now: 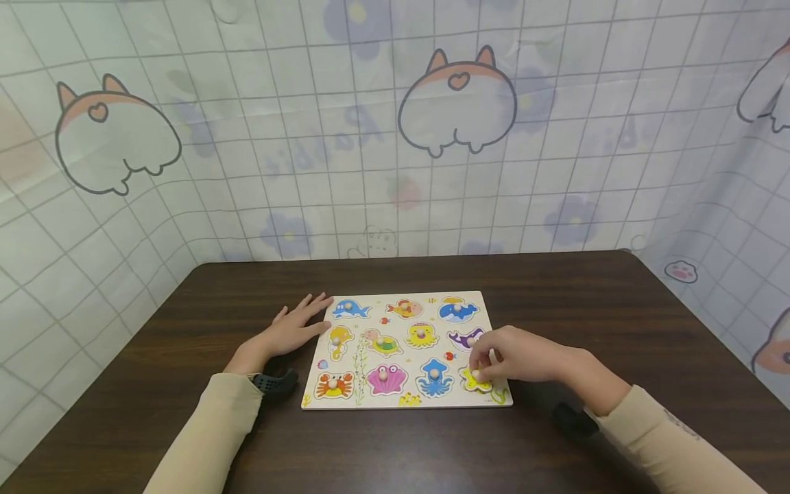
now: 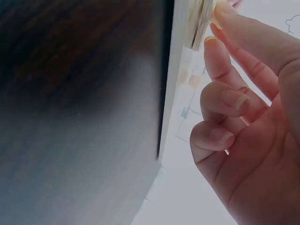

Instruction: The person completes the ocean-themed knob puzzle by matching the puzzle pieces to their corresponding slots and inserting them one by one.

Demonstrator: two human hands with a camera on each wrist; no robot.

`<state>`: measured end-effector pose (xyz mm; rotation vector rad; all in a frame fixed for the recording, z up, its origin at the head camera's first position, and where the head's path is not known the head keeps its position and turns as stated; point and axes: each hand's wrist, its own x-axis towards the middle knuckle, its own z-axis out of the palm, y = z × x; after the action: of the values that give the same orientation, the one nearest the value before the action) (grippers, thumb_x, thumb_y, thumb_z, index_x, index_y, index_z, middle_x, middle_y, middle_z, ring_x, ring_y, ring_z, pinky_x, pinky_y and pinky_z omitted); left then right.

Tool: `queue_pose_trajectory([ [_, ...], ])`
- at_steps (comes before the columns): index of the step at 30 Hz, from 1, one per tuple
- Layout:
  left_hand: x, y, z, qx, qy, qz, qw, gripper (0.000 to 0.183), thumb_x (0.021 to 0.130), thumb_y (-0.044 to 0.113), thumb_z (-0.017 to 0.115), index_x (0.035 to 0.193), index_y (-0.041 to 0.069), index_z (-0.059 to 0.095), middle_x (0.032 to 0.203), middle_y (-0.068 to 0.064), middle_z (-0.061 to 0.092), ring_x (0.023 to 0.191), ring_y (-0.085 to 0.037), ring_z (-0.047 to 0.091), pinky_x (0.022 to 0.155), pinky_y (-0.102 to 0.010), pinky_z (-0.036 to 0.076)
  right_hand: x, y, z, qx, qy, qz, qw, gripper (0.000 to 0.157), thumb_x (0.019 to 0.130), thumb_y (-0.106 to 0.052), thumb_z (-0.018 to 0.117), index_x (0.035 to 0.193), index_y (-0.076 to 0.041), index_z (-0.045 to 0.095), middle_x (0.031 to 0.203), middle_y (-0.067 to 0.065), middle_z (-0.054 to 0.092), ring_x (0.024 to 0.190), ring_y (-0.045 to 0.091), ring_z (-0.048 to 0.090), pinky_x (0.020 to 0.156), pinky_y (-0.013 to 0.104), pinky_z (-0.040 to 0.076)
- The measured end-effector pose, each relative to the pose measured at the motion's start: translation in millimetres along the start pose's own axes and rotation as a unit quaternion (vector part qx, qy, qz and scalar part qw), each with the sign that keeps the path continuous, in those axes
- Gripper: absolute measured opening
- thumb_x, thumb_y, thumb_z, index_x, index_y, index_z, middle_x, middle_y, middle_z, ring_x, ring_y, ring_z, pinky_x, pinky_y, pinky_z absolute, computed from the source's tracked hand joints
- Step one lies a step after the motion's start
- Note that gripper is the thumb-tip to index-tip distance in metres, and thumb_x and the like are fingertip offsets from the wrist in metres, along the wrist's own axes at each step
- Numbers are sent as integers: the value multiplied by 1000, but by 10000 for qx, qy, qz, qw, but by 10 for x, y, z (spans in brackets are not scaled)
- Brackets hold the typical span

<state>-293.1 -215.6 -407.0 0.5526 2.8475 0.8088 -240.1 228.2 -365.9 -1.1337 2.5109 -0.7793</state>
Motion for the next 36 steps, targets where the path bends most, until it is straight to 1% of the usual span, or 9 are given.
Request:
queue_pose_trajectory([
  [6,-13,-4,-5,-32,28,-53,10000,65,108,37,52,163,10,29,169,-16,16,156,-38,3,117,-68,-6,45,-7,15,27,-35,-34,10000,7,94,-22,77,99,-22,75,80,-14,59,70,6,52,63,23,44],
  [12,-17,-9,-12,-53,15,-40,10000,66,108,38,52,164,10,28,169,-16,15,156,-38,3,117,-68,-6,49,-3,33,58,-47,28,10000,8,94,-22,77,101,-20,75,79,-14,59,71,6,53,63,23,44],
  [18,-28,11,-22,-31,18,-54,10000,66,108,37,52,164,11,28,170,-15,15,156,-37,2,118,-67,-6,37,2,30,146,-24,-8,9999,9,94,-23,77,102,-19,75,80,-13,59,71,6,52,62,23,44],
  [23,-12,36,-19,-56,-31,-37,10000,66,109,37,52,164,11,28,170,-16,14,156,-38,2,117,-68,-7,0,25,-1,170,60,71,9998,13,93,-28,79,103,-21,75,80,-12,59,67,6,51,60,22,42],
  [26,-1,51,-25,-73,-35,-31,10000,66,109,37,52,164,11,28,170,-15,14,156,-37,2,117,-67,-7,-9,23,-49,99,247,64,9996,17,93,-28,78,106,-18,76,81,-11,60,66,7,52,59,22,44],
  [30,16,47,-36,-83,41,-39,9999,66,109,38,51,164,11,28,170,-15,15,156,-36,3,117,-67,-7,-5,2,-138,21,679,208,9975,22,94,-25,78,111,-11,76,85,-10,62,70,9,52,60,23,46],
  [32,23,33,-40,-132,171,-55,9998,65,109,39,51,164,12,29,170,-14,16,156,-35,5,118,-68,-4,-12,-7,-185,-22,953,325,9949,24,94,-22,78,113,-9,75,87,-9,63,72,11,51,61,24,45],
  [34,21,19,-49,-247,356,-86,9990,64,108,39,51,163,12,31,169,-13,18,156,-35,9,119,-67,3,-26,-5,-228,-98,1268,397,9911,23,94,-19,78,114,-7,75,87,-8,63,72,12,51,61,24,45],
  [36,8,9,-69,-363,562,-123,9977,63,108,39,52,163,13,33,169,-12,20,155,-35,11,119,-66,10,-39,10,-267,-288,1650,380,9851,22,94,-16,77,113,-7,74,87,-8,62,72,12,51,60,24,46],
])
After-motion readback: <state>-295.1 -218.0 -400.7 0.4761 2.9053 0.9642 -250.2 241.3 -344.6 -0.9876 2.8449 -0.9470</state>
